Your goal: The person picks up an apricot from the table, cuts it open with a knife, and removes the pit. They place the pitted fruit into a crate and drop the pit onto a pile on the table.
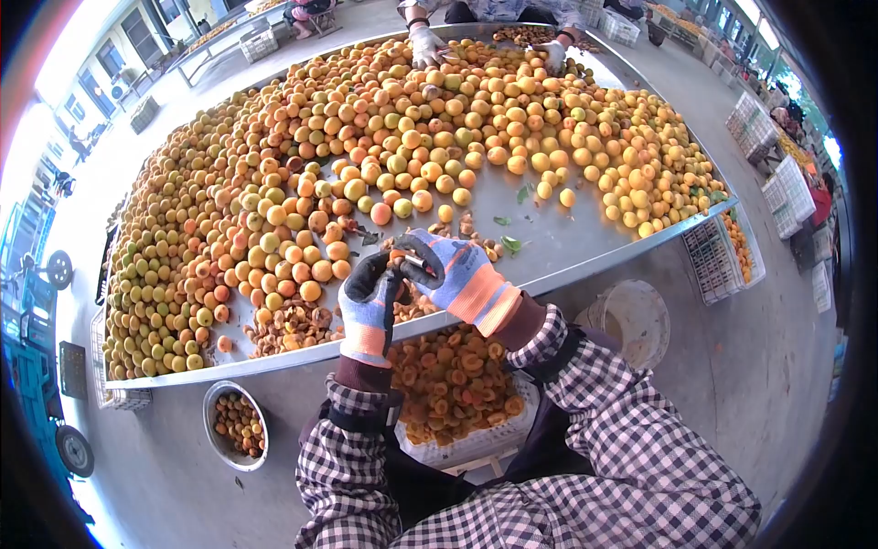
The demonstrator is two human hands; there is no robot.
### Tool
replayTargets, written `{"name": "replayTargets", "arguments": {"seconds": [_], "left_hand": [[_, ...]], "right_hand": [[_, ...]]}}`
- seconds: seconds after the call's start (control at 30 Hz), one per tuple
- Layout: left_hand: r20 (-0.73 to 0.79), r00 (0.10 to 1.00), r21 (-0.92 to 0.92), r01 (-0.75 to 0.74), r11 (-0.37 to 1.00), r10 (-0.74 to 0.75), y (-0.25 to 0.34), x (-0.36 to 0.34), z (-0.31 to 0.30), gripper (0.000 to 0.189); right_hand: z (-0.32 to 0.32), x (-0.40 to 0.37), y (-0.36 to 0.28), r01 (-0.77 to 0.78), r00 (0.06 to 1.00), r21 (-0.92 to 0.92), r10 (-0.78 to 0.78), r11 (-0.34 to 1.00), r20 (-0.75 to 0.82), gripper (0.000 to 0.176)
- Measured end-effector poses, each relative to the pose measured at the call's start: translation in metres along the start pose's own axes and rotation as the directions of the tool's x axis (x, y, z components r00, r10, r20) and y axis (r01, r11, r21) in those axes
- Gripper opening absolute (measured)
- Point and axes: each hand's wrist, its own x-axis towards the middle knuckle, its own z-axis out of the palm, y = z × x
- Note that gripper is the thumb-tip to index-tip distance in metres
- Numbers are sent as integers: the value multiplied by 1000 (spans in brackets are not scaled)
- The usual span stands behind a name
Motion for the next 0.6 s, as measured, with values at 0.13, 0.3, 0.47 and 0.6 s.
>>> {"name": "replayTargets", "arguments": {"seconds": [0.13, 0.3, 0.47, 0.6], "left_hand": [[15, 986, 260, -162, 952, 164, -12, 2, -3, 22], [92, 952, 440, -302, 846, 292, -11, 3, 1, 21], [98, 930, 496, -354, 793, 354, -10, 5, 8, 22], [58, 951, 520, -289, 804, 304, -14, 8, 8, 23]], "right_hand": [[-6, -1, -1, -147, 982, -87, 156, 985, 105, 33], [-3, 0, 2, -219, 961, -136, 237, 966, 138, 36], [3, 1, 6, -231, 959, -165, 253, 959, 126, 36], [10, -1, 15, -212, 973, -168, 225, 963, 59, 34]]}}
